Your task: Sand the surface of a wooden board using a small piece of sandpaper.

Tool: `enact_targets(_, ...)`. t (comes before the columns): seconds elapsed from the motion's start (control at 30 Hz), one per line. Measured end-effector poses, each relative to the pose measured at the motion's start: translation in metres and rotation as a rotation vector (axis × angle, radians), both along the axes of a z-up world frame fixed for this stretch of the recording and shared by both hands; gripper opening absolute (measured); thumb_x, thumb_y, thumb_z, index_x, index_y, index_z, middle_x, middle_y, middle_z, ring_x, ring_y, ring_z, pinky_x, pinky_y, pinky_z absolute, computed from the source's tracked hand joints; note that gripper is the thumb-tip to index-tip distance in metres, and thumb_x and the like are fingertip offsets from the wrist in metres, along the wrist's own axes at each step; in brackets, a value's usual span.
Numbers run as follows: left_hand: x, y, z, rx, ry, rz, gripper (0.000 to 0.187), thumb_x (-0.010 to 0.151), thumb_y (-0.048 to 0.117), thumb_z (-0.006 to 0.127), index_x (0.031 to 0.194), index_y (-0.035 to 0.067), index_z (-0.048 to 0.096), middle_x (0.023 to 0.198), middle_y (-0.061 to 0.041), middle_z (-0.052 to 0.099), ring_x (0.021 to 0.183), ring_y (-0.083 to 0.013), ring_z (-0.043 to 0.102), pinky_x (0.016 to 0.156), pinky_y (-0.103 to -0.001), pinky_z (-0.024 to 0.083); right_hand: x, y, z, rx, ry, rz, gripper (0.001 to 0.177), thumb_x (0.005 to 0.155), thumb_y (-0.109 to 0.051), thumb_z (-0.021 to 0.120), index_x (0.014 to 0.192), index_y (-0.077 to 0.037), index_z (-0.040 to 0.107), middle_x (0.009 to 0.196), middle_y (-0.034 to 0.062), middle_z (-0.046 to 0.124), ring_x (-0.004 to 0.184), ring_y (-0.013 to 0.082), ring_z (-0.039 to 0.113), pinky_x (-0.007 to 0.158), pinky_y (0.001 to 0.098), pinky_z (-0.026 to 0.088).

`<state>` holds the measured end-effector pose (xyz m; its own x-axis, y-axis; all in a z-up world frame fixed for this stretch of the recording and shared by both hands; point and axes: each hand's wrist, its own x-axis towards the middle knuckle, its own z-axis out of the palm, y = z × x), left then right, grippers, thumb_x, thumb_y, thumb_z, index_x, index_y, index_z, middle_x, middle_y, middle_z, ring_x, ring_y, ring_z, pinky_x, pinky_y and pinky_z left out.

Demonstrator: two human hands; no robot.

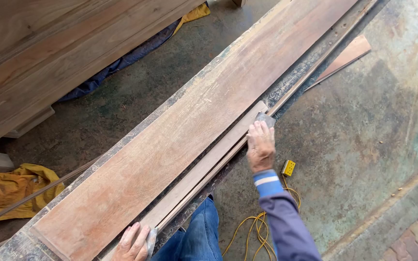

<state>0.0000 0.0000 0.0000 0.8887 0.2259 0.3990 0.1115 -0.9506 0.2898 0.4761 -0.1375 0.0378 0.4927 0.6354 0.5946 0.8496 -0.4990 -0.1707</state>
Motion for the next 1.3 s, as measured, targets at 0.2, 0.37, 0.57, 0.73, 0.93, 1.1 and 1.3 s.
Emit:
enact_targets(0.2,-0.002,0.0,-0.018,0.106,-0.106,-0.024,0.021,0.082,0.016,0.07,0.101,0.007,0.069,0.124,-0.01,0.067,0.123,-0.0382,0.058,0.096,-0.05,0.055,-0.16,0.008,0.014,0.012,0.199,0.25,0.029,0.104,-0.025,0.056,0.113,-0.005,0.074,0.124,0.017,0.073,0.124,0.032,0.063,0.114,0.0525,0.04)
enact_targets(0.37,0.002,-0.001,0.005,-0.024,0.038,0.019,0.024,0.076,0.015,0.068,0.099,0.007,0.071,0.125,-0.007,0.067,0.122,-0.0358,0.06,0.096,-0.051,0.056,-0.023,0.008,0.01,0.061,0.184,0.351,0.018,0.108,-0.017,0.056,0.103,-0.014,0.073,0.109,0.0094,0.074,0.116,0.023,0.066,0.117,0.0475,0.045)
enact_targets(0.57,0.002,-0.002,-0.003,0.061,-0.071,0.007,0.02,0.084,0.014,0.068,0.102,0.006,0.068,0.129,-0.007,0.065,0.126,-0.0355,0.058,0.097,-0.049,0.056,-0.088,0.019,0.03,0.217,0.356,0.192,0.017,0.106,-0.015,0.051,0.105,-0.013,0.068,0.13,0.0212,0.068,0.14,0.033,0.052,0.128,0.0496,0.023)
enact_targets(0.73,-0.002,0.001,-0.001,-0.019,0.028,-0.019,0.026,0.076,0.017,0.069,0.1,0.008,0.069,0.125,-0.009,0.068,0.123,-0.0376,0.06,0.096,-0.053,0.055,-0.082,-0.013,-0.011,0.031,0.275,0.372,0.017,0.101,-0.013,0.059,0.105,-0.014,0.076,0.122,0.014,0.076,0.132,0.0294,0.058,0.128,0.0514,0.02)
enact_targets(0.93,-0.007,0.009,0.001,0.019,-0.019,-0.12,0.02,0.08,0.013,0.068,0.096,0.002,0.064,0.131,-0.015,0.065,0.126,-0.042,0.057,0.099,-0.055,0.054,0.0,-0.003,-0.01,-0.05,0.285,-0.02,0.024,0.108,-0.011,0.049,0.101,-0.01,0.071,0.117,0.0176,0.073,0.12,0.0293,0.065,0.124,0.0642,0.034)
enact_targets(1.1,0.002,0.012,0.003,0.057,-0.059,-0.114,0.019,0.08,0.014,0.068,0.097,0.005,0.067,0.128,-0.015,0.066,0.126,-0.0407,0.056,0.098,-0.052,0.053,-0.155,0.022,0.043,0.101,0.336,0.28,0.023,0.101,-0.008,0.051,0.087,-0.012,0.069,0.119,0.0156,0.074,0.126,0.0361,0.063,0.121,0.0546,0.033)
enact_targets(1.3,0.001,0.004,0.001,0.056,-0.052,-0.061,0.013,0.086,0.015,0.069,0.093,0.005,0.064,0.131,-0.011,0.066,0.131,-0.0396,0.056,0.103,-0.052,0.052,-0.032,0.005,-0.001,0.151,0.338,0.385,0.022,0.11,-0.005,0.053,0.094,-0.008,0.068,0.093,0.0108,0.07,0.092,0.0224,0.068,0.104,0.0396,0.055)
